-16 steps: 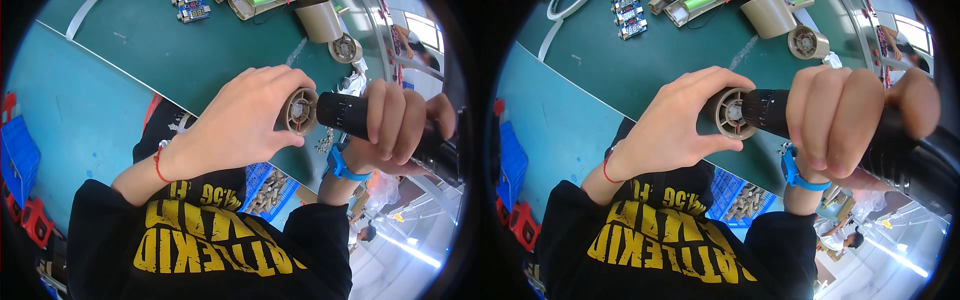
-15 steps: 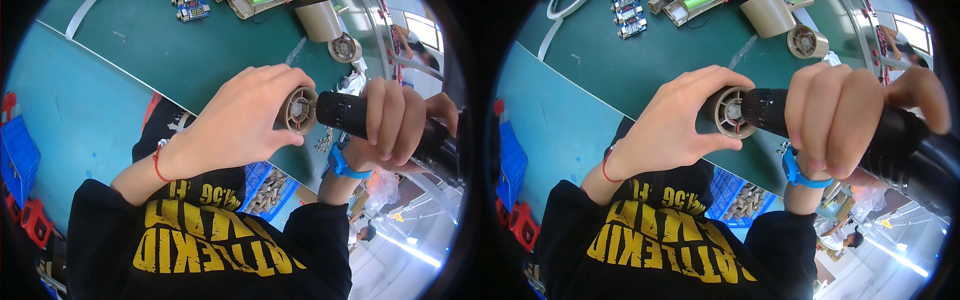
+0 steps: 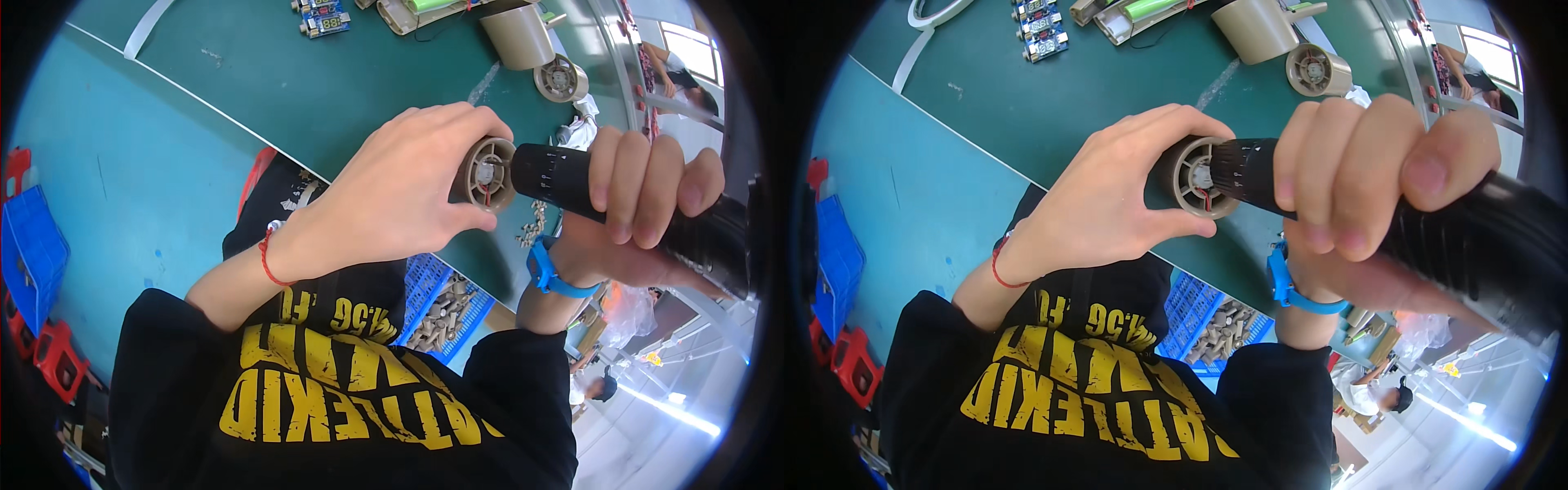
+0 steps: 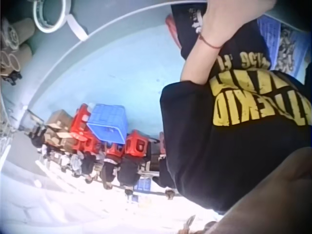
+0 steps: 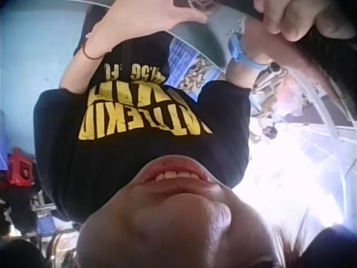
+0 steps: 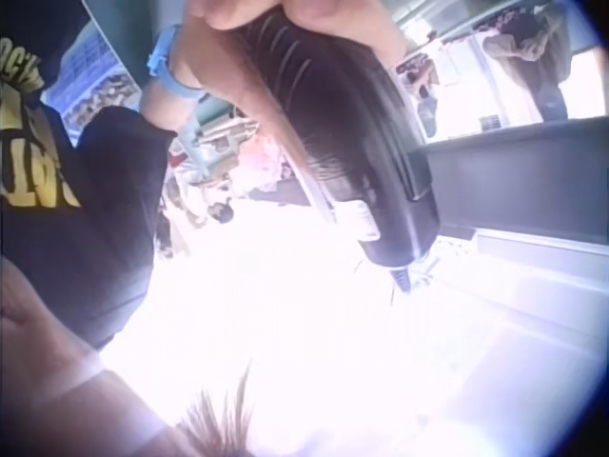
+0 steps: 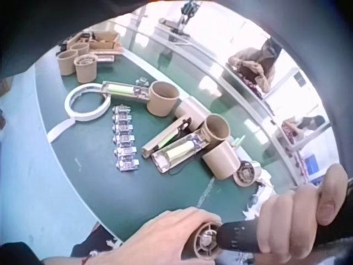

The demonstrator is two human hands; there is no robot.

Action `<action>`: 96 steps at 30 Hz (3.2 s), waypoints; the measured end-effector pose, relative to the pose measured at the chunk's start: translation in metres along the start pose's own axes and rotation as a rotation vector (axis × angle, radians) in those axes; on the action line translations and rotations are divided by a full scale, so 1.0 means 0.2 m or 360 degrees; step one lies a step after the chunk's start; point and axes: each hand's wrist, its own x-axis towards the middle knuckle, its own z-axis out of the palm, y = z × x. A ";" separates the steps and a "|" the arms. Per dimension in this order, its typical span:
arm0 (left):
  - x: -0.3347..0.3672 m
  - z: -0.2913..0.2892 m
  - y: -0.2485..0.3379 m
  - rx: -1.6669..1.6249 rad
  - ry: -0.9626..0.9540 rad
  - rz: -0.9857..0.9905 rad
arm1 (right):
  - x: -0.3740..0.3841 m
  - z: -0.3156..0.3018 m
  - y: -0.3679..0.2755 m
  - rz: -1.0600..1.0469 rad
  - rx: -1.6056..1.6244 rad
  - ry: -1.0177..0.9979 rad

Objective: Assembling a handheld electronic fan by installing the motor, battery, and circuit board into the housing and securing them with an electric screwdriver.

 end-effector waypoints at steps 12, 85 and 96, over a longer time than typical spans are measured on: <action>0.00 0.01 -0.01 -0.0019 -0.0007 0.0029 | 0.06 -0.11 0.06 -0.0158 -0.0025 -0.0646; 0.07 0.08 0.31 -0.0142 -0.0250 0.0238 | 0.10 -0.10 -0.02 -0.0365 0.1186 -0.0638; 0.06 -0.01 0.27 0.0293 0.0108 0.0372 | 0.09 -0.12 -0.09 -0.0530 0.0879 -0.0612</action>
